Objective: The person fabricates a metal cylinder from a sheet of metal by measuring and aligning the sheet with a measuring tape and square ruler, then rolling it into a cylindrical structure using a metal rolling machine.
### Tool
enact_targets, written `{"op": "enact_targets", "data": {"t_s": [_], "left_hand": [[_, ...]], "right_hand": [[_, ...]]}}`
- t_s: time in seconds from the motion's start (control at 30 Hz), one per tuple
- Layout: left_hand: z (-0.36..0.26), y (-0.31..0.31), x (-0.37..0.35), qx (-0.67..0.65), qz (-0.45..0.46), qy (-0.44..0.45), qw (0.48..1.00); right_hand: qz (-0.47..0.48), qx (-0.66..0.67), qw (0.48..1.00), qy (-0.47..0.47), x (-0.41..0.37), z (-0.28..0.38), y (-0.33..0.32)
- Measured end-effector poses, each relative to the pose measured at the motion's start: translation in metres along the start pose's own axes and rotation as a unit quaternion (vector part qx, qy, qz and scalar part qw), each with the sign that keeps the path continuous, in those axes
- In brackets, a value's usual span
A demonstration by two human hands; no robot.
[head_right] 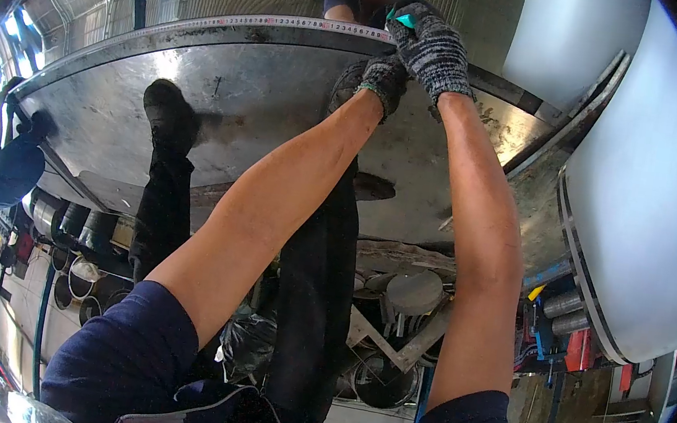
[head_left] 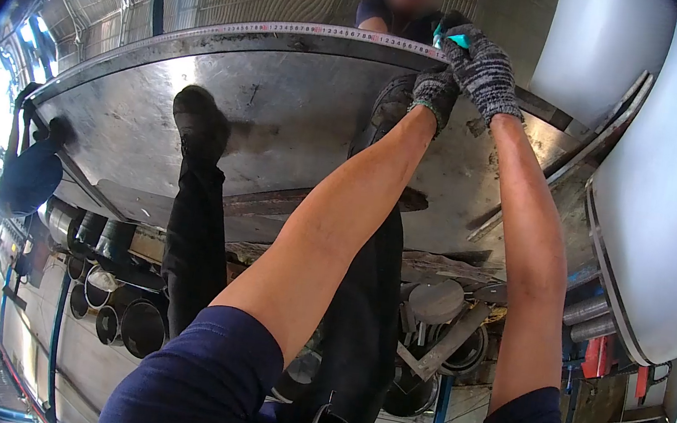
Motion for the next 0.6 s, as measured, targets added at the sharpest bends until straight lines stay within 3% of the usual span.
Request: {"op": "enact_targets", "data": {"t_s": [0.03,0.07,0.1,0.2,0.23,0.27,0.33,0.4,0.43,0.5,0.53,0.6], "left_hand": [[-0.014,0.0,-0.003,0.053,0.001,0.037,0.998],[-0.023,-0.004,-0.018,-0.104,-0.019,-0.043,0.993],[-0.019,-0.001,-0.031,-0.258,-0.039,-0.123,0.957],[-0.007,-0.002,-0.04,-0.223,-0.038,-0.115,0.967],[-0.029,-0.006,-0.067,-0.222,-0.043,-0.107,0.968],[-0.018,-0.002,-0.075,-0.222,-0.042,-0.102,0.969],[0.005,0.007,-0.094,-0.26,-0.001,-0.061,0.964],[0.016,0.014,-0.141,-0.309,-0.01,-0.088,0.947],[-0.031,0.004,-0.184,-0.095,0.029,0.013,0.995],[-0.044,0.006,-0.244,-0.223,0.038,-0.066,0.972],[-0.018,0.033,-0.268,-0.544,0.015,-0.221,0.809],[-0.055,0.03,-0.298,-0.692,0.002,-0.08,0.718]], "right_hand": [[-0.002,-0.001,1.0,0.0,-0.001,0.001,-0.003],[-0.051,0.045,0.998,0.013,-0.004,-0.004,-0.016],[-0.1,0.091,0.99,0.026,-0.01,-0.01,-0.027],[-0.18,0.114,0.977,0.019,-0.034,-0.019,-0.055],[-0.089,0.23,0.962,0.116,-0.044,-0.03,-0.041],[-0.093,0.228,0.962,0.113,-0.054,-0.026,-0.044],[-0.034,0.042,0.996,0.075,-0.073,-0.009,-0.03],[-0.073,0.033,0.997,-0.023,-0.104,0.013,-0.027],[-0.026,0.085,0.995,0.037,-0.116,0.013,-0.015],[0.034,0.142,0.984,0.099,-0.149,0.041,-0.007],[0.044,0.151,0.982,0.106,-0.167,0.066,-0.012],[0.115,0.159,0.968,0.159,-0.202,0.111,-0.008]]}}
Point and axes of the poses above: each hand's wrist, its own x-axis towards the middle knuckle, its own y-axis out of the palm, z = x × y, the point moved 10 cm from there along x, towards the middle knuckle, and after that the axes turned 10 degrees about z, right-handed, at the moved point
